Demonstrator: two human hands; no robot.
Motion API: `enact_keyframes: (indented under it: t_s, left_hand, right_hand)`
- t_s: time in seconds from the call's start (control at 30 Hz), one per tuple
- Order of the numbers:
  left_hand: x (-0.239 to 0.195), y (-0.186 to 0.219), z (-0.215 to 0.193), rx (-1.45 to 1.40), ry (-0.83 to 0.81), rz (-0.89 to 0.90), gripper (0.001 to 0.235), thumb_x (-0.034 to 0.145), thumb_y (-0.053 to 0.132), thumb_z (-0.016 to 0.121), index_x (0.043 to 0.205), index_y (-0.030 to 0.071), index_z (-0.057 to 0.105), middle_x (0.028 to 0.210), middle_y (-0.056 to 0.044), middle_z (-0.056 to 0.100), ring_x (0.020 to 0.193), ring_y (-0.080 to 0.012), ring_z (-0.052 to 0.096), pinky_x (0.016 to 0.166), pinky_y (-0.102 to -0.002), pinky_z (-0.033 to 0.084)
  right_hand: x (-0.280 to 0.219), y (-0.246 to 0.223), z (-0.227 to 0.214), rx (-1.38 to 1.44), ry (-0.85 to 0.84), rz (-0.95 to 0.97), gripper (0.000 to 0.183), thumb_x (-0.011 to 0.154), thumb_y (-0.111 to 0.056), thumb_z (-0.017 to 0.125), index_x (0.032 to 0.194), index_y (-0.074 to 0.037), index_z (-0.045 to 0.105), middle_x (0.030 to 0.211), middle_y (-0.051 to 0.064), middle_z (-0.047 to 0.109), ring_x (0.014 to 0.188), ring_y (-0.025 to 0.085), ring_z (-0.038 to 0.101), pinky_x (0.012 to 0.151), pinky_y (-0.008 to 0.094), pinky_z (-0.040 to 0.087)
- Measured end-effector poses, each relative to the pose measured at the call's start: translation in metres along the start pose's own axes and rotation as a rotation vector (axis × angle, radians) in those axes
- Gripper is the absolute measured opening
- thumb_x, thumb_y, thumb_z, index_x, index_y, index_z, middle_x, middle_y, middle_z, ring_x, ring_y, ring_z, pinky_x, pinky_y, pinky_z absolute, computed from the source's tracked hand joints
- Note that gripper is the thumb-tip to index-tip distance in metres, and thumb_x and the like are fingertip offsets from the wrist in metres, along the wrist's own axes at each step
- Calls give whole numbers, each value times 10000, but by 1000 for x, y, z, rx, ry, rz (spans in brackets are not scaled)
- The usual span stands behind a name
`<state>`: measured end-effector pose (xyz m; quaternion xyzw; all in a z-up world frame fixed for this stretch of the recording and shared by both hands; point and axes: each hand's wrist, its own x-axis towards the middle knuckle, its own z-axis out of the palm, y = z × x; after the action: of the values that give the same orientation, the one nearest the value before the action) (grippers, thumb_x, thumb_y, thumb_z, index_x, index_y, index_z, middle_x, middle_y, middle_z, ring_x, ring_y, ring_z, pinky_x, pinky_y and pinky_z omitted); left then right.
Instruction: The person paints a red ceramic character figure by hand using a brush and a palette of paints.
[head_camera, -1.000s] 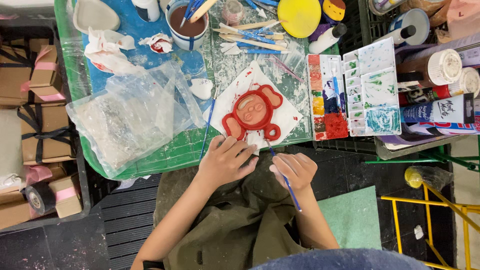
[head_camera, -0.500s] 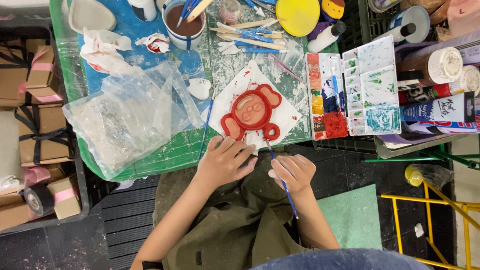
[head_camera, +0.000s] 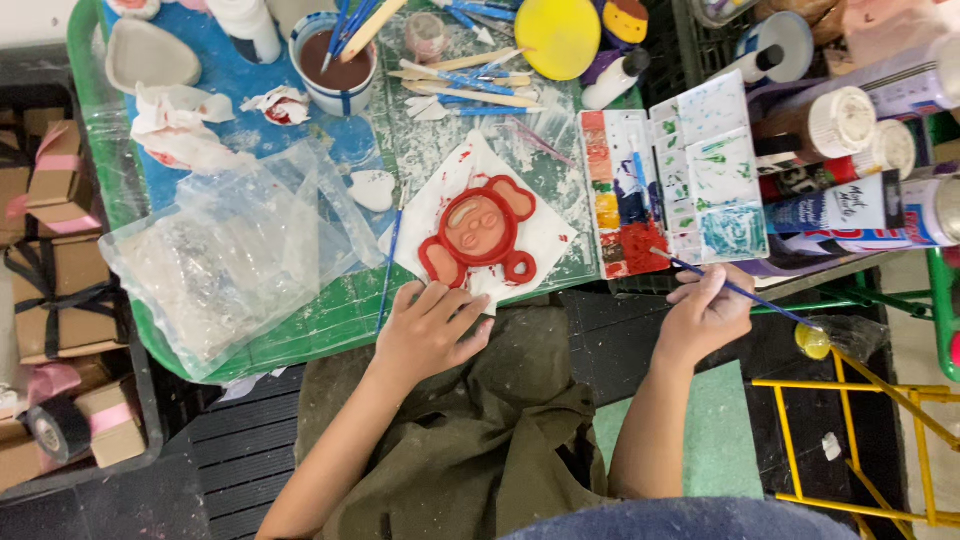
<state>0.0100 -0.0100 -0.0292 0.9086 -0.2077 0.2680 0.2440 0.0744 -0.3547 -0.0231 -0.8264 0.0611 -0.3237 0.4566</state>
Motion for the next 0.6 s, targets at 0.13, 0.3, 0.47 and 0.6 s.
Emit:
enact_keyframes:
  t_s: [0.13,0.3,0.47,0.6]
  left_hand:
    - [3,1,-2,-15,-3,-15,215,892,328,770,1054,189,753,958,59,657,910,-132,610,888,-357,412]
    - [5,3,-4,-9,-4,-13,212,885,323,776,1051,193,756,944,63,650,901,-136,608,884,-355,410]
    - [5,3,-4,-2,-16,-1,219,879,322,776,1052,190,753,954,63,656,920,-134,611,888,-354,411]
    - [4,3,-3,3,-10,-3,214,885,324,776,1049,188,752,957,64,658,920,-136,608,891,-353,412]
  right_hand:
    - [2,2,4,36,18,27,157,1161,-91,521,1087,45,544,799,133,680,562,96,572,533,248,438]
    - [4,2,6,-156,10,-15,152,1145,-83,555,1089,53,593,788,111,711,553,97,591,533,237,459]
    - [3,3,2,-233,-20,-87,206,1147,-133,568,1070,53,609,777,123,707,586,111,635,548,249,486]
    - [4,10,-3,-236,24,-125,237,1172,-180,520,1088,32,585,765,125,710,587,128,637,565,257,487]
